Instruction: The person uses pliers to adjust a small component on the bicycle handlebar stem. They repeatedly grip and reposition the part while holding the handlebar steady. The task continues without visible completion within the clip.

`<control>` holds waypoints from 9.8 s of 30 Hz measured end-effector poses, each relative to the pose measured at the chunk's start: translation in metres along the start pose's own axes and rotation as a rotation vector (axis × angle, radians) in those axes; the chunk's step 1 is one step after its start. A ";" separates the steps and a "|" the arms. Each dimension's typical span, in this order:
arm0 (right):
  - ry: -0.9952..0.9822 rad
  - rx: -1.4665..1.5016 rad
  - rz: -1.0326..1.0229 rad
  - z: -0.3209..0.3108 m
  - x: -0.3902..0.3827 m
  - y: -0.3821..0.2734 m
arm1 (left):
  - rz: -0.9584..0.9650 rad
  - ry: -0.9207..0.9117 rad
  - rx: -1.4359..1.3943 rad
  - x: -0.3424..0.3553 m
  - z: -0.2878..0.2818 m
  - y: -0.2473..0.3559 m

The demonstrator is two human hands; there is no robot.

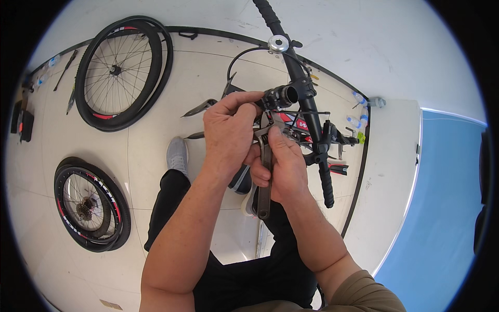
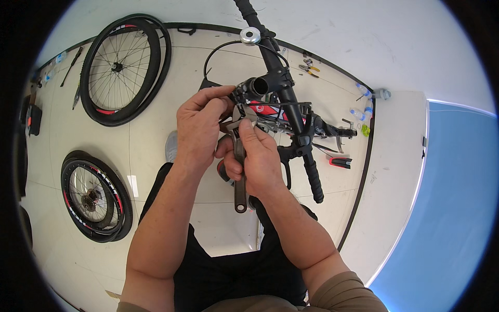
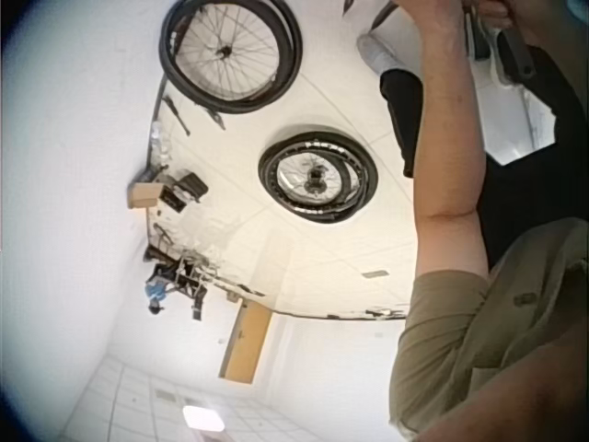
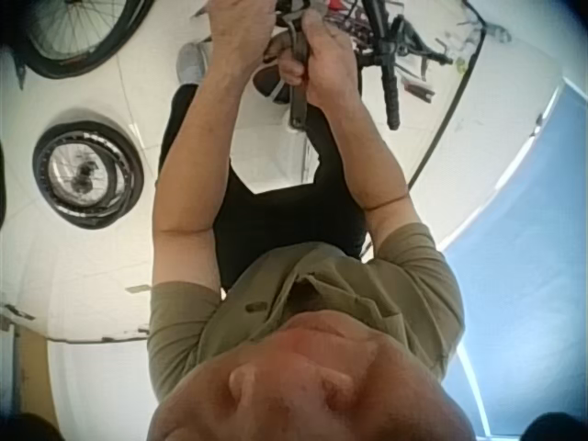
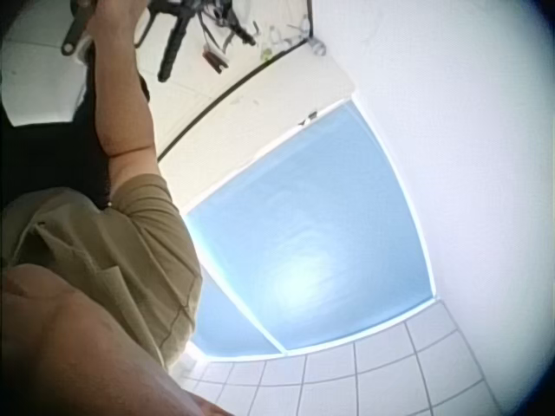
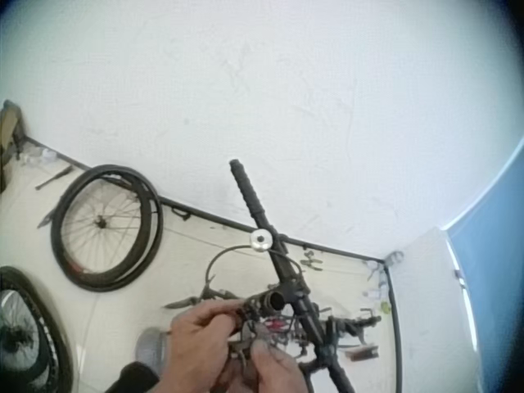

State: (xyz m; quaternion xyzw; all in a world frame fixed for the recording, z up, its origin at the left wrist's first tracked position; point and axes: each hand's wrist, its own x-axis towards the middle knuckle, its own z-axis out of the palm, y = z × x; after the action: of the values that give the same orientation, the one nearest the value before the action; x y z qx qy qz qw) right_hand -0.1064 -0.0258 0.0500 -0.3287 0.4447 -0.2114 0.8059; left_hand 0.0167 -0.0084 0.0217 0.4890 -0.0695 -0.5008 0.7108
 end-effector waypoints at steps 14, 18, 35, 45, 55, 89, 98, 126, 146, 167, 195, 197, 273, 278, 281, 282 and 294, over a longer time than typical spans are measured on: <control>0.028 -0.066 -0.019 0.002 -0.001 -0.001 | -0.017 0.000 0.040 -0.002 0.000 0.002; 0.078 -0.165 -0.031 0.005 0.000 -0.004 | 0.029 0.010 0.040 0.000 -0.001 -0.001; 0.142 -0.682 -0.287 0.002 -0.009 0.018 | 0.040 -0.012 0.008 0.002 -0.004 -0.002; 0.117 -0.308 -0.139 -0.001 -0.003 0.003 | 0.014 0.015 -0.027 -0.002 0.001 0.003; 0.107 -0.346 -0.160 -0.002 0.004 0.005 | 0.011 0.012 -0.003 -0.002 0.001 0.003; 0.218 -0.599 -0.414 -0.002 0.013 0.024 | -0.010 -0.004 -0.057 -0.001 -0.001 0.004; 0.140 -0.367 -0.286 0.005 0.010 0.017 | -0.043 0.008 -0.051 0.000 -0.003 0.003; 0.385 -1.162 -0.704 -0.001 0.012 0.017 | 0.076 -0.027 -0.003 0.003 -0.004 -0.007; 0.023 -0.012 0.044 0.001 -0.009 -0.002 | -0.007 0.018 0.034 0.000 -0.001 0.003; -0.014 0.071 0.029 0.002 0.000 -0.003 | -0.048 -0.009 -0.010 -0.001 -0.002 0.006; 0.264 -0.893 -0.580 -0.004 0.004 0.017 | 0.069 -0.031 -0.014 0.005 -0.006 -0.006; 0.172 -0.655 -0.317 -0.004 -0.004 0.007 | 0.064 -0.033 -0.022 0.004 -0.001 -0.004; -0.097 0.060 0.026 0.000 0.000 -0.006 | -0.058 -0.025 -0.004 -0.001 -0.002 0.007; -0.132 0.108 0.049 -0.004 0.001 -0.006 | -0.058 -0.024 -0.015 -0.001 -0.002 0.007; -0.130 0.111 0.052 -0.005 0.001 -0.004 | -0.046 -0.019 -0.015 -0.001 -0.002 0.005; -0.127 0.110 0.052 -0.005 0.002 -0.004 | -0.043 -0.017 -0.015 0.000 -0.002 0.004; -0.140 0.171 0.037 -0.005 0.003 0.000 | -0.061 -0.019 -0.025 0.000 -0.002 0.004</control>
State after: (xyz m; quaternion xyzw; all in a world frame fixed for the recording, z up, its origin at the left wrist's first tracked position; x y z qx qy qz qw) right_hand -0.1096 -0.0292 0.0459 -0.2646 0.3738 -0.2100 0.8638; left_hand 0.0206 -0.0066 0.0240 0.4773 -0.0549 -0.5278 0.7004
